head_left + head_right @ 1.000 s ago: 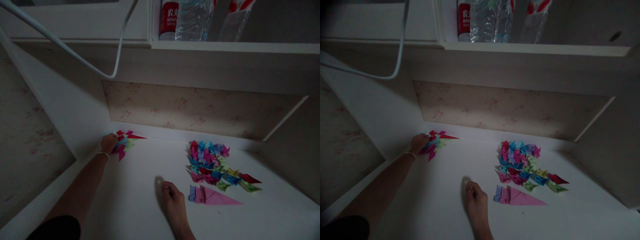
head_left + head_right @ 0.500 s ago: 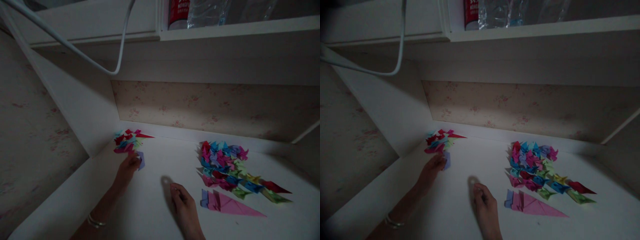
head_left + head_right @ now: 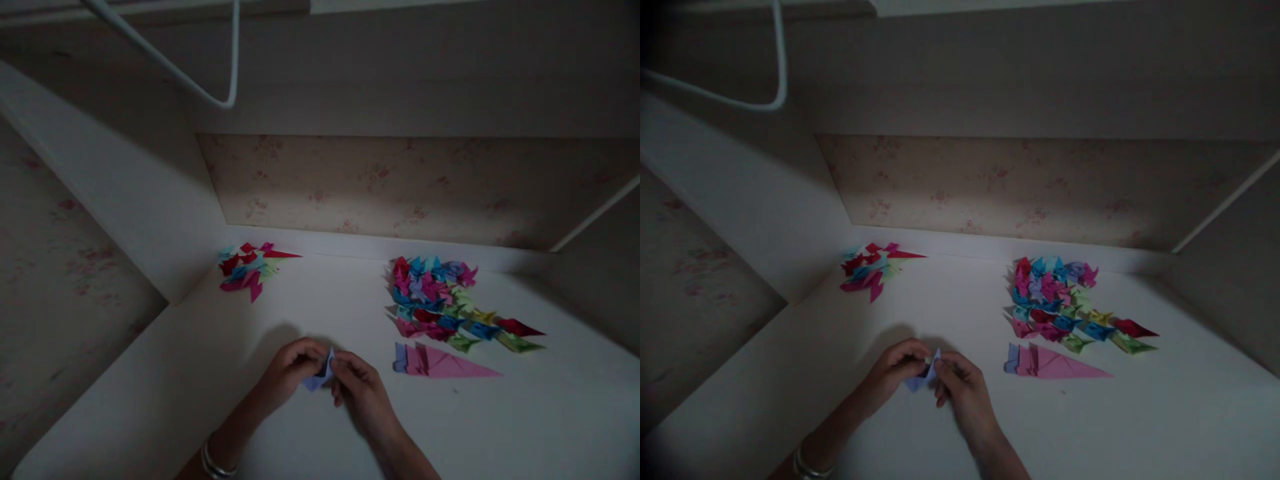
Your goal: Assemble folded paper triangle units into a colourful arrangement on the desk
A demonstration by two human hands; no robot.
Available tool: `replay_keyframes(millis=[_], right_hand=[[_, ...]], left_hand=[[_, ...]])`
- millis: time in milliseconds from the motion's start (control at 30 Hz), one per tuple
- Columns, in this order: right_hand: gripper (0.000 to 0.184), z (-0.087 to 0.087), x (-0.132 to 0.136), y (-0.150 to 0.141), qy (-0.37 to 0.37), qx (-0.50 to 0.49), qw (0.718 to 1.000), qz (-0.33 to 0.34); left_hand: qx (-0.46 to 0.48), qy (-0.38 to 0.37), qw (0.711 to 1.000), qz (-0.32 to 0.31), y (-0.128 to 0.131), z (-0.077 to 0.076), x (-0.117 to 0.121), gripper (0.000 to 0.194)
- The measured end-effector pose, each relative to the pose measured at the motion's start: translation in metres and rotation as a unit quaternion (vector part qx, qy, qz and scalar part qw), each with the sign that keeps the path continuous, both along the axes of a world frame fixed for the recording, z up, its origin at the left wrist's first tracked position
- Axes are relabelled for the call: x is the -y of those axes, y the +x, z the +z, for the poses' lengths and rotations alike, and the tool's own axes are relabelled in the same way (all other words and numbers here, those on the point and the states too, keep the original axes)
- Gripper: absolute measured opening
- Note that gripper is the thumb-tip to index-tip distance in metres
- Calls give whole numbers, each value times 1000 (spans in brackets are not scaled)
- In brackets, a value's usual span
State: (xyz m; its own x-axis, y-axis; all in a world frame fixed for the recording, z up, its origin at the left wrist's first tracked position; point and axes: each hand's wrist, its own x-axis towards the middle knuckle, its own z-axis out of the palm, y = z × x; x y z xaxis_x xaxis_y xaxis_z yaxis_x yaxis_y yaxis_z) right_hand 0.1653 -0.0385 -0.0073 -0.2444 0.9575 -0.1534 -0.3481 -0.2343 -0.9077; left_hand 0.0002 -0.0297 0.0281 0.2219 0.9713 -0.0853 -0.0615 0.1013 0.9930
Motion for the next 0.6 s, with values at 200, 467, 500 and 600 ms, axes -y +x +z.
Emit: replay_keyframes(millis=[200,467,500,600], right_hand=[[28,4,1,6,-24,-40,995,-91],[34,18,-3,6,-52,-27,980,-189],[34,18,-3,6,-50,-23,979,-195],[33,13,-4,6,-45,-21,979,-199]], left_hand=[[42,21,993,111,-2,-5,-8,17],[-62,60,994,69,7,-7,2,30],[-78,62,993,65,9,-8,3,30],[-114,55,990,67,12,-9,2,29]])
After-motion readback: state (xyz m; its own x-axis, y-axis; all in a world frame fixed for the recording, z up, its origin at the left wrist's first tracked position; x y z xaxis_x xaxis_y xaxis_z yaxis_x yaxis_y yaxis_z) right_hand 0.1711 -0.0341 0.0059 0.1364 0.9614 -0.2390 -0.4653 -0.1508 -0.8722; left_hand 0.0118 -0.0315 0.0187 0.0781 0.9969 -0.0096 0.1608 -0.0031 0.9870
